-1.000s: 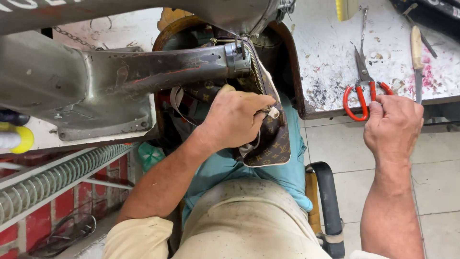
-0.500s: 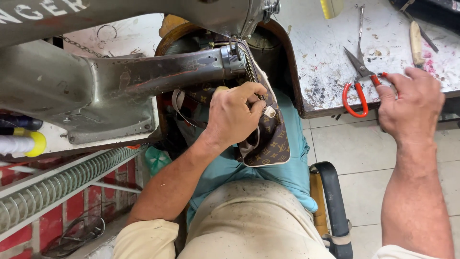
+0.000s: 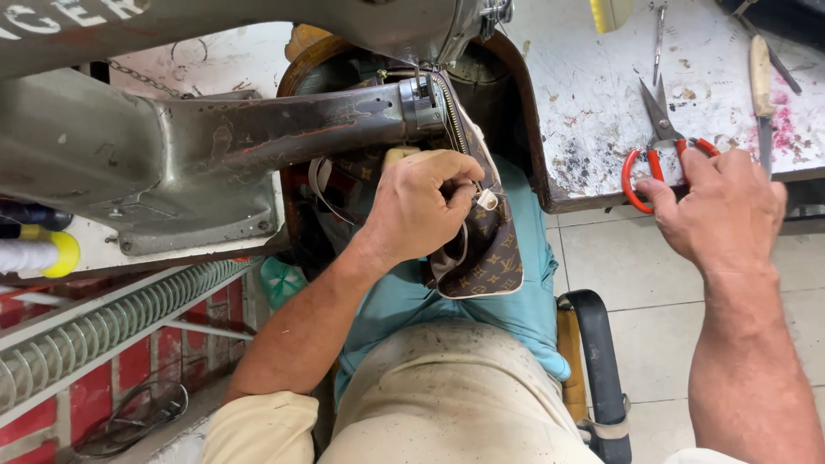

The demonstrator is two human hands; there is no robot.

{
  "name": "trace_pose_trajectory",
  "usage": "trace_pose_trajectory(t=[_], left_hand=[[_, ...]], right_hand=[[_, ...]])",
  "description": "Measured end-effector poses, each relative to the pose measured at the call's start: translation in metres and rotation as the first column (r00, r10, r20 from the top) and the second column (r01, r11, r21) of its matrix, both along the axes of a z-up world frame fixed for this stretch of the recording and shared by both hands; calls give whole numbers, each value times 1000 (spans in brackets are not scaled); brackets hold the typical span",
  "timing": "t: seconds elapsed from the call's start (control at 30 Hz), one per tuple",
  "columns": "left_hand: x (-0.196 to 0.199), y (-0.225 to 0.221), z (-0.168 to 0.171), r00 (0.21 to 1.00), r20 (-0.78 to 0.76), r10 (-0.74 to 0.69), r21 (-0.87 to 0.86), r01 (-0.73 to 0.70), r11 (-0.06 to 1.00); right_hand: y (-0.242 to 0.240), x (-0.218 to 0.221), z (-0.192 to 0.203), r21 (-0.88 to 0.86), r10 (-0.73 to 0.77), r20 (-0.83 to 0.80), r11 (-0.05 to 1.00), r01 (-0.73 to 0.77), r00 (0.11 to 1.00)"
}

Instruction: Repairing a leather bag using a sewing machine, scissors, and pliers

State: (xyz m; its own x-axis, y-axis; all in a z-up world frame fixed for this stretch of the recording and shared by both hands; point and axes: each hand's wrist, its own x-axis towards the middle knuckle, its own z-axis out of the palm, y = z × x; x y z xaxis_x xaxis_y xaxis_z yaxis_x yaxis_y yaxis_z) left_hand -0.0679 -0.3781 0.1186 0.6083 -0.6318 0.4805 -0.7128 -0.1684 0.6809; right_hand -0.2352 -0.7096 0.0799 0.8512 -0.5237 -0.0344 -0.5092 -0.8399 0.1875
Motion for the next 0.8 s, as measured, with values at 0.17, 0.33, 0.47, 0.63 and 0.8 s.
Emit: trace_pose_trajectory(t=[0.17,0.33,0.47,0.63,0.8], left_hand=[[2,1,-1,996,-38,-86,-44,84,996],[3,5,-6,983,159,-89,63,80,995],[8,4,-9,891,426,-158,180,88,980],[8,3,-2,884,417,-211,188,144,972],[11,5,-5,892,393,-223,187,160,969]], right_hand=[[12,7,29,290,-81,-83,952,102,993],[14,4,50,283,-74,-108,954,102,991],[11,-18,28,303,407,437,773,-558,802],[16,-1,-1,-43,667,480,667,-744,570],[23,25,-8,-64,714,536,566,-822,451]])
